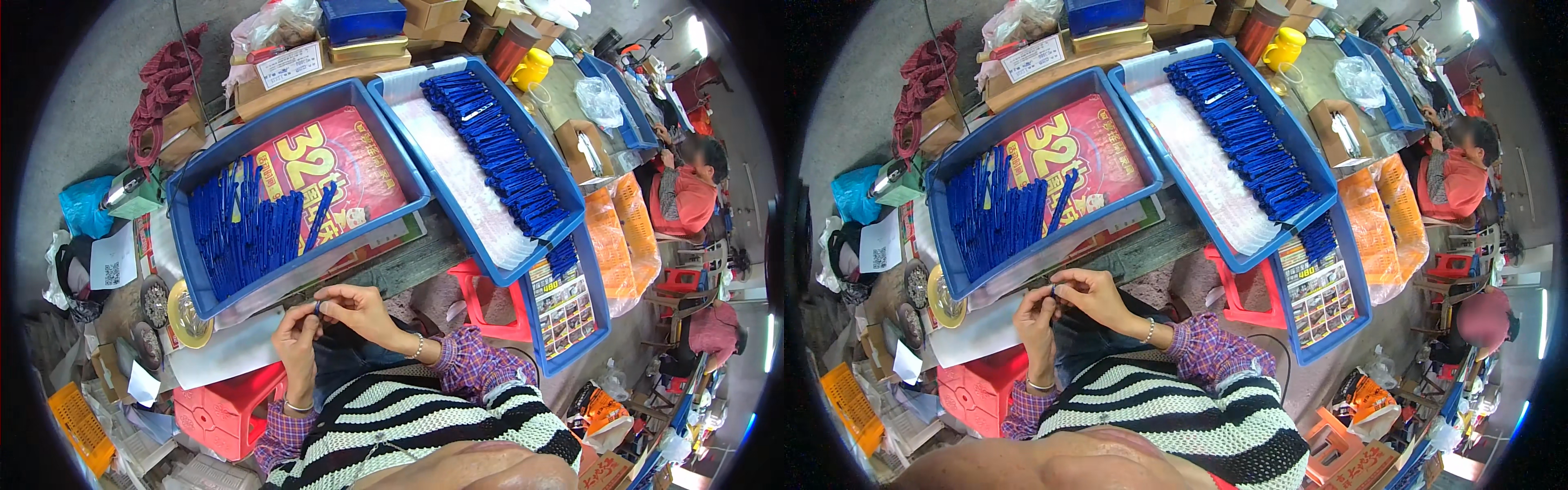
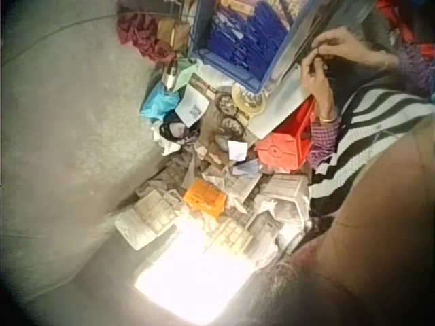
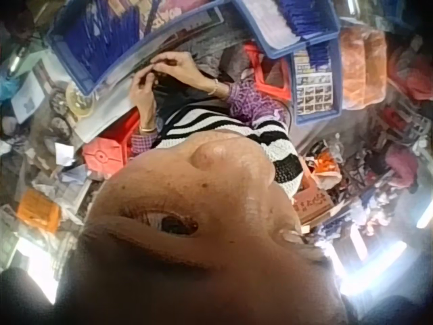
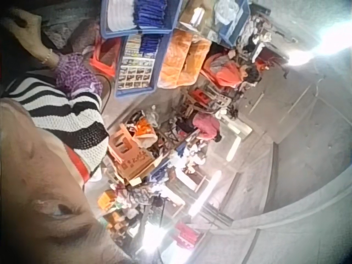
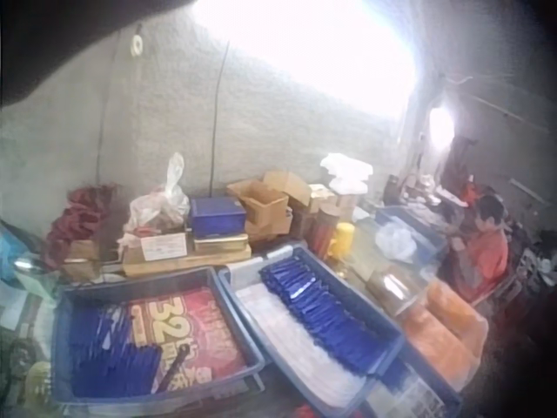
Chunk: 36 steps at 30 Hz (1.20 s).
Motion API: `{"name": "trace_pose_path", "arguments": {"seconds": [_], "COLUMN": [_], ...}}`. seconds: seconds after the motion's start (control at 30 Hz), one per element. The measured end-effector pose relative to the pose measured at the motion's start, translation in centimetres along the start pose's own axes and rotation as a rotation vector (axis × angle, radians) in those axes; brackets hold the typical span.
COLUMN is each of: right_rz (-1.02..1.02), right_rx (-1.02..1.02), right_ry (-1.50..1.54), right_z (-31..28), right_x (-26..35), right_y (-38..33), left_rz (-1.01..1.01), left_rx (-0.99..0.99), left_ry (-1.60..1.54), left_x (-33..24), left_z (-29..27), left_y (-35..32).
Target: Assembling small blue pens by fitting plastic components together and placing them in a storage bin.
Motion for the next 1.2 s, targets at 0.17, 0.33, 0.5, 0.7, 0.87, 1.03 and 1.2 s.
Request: {"name": "trace_pose_path", "arguments": {"seconds": [0.17,0.33,0.5,0.7,0.87,1.03,1.2], "right_rz": [-0.075,-0.129,-0.127,-0.072,-0.019,0.016,-0.088], "right_rx": [0.014,-0.025,-0.087,0.006,-0.021,-0.007,0.055], "right_ry": [-0.125,-0.208,-0.183,-0.188,-0.167,-0.168,-0.35], "right_z": [0.0,-0.3,-0.4,-0.3,-0.9,0.1,0.5], "right_x": [0.4,1.6,1.2,0.3,1.1,1.7,1.9], "right_y": [-0.3,-0.2,-0.1,-0.1,-0.4,-0.3,0.1], "left_rz": [0.001,-0.009,-0.021,-0.047,-0.019,-0.017,-0.019], "left_rx": [-0.012,0.003,-0.048,-0.048,0.015,0.0,0.011], "left_ry": [0.016,-0.017,-0.02,0.019,0.003,-0.035,-0.056], "left_x": [-0.2,-0.2,0.1,-0.4,0.4,-0.1,-0.3], "left_z": [0.2,0.4,0.5,0.5,0.7,0.2,-0.6], "left_y": [-0.1,0.0,-0.1,-0.5,-0.1,-0.5,-0.4]}}
Point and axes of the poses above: each hand's wrist, its own y-axis towards the middle knuckle, its own z-axis out of the palm, x = y × z, the point moved 1 cm from there along y, towards the middle knuckle, and after that the axes turned 11 degrees about -y, right-handed, at the moved point
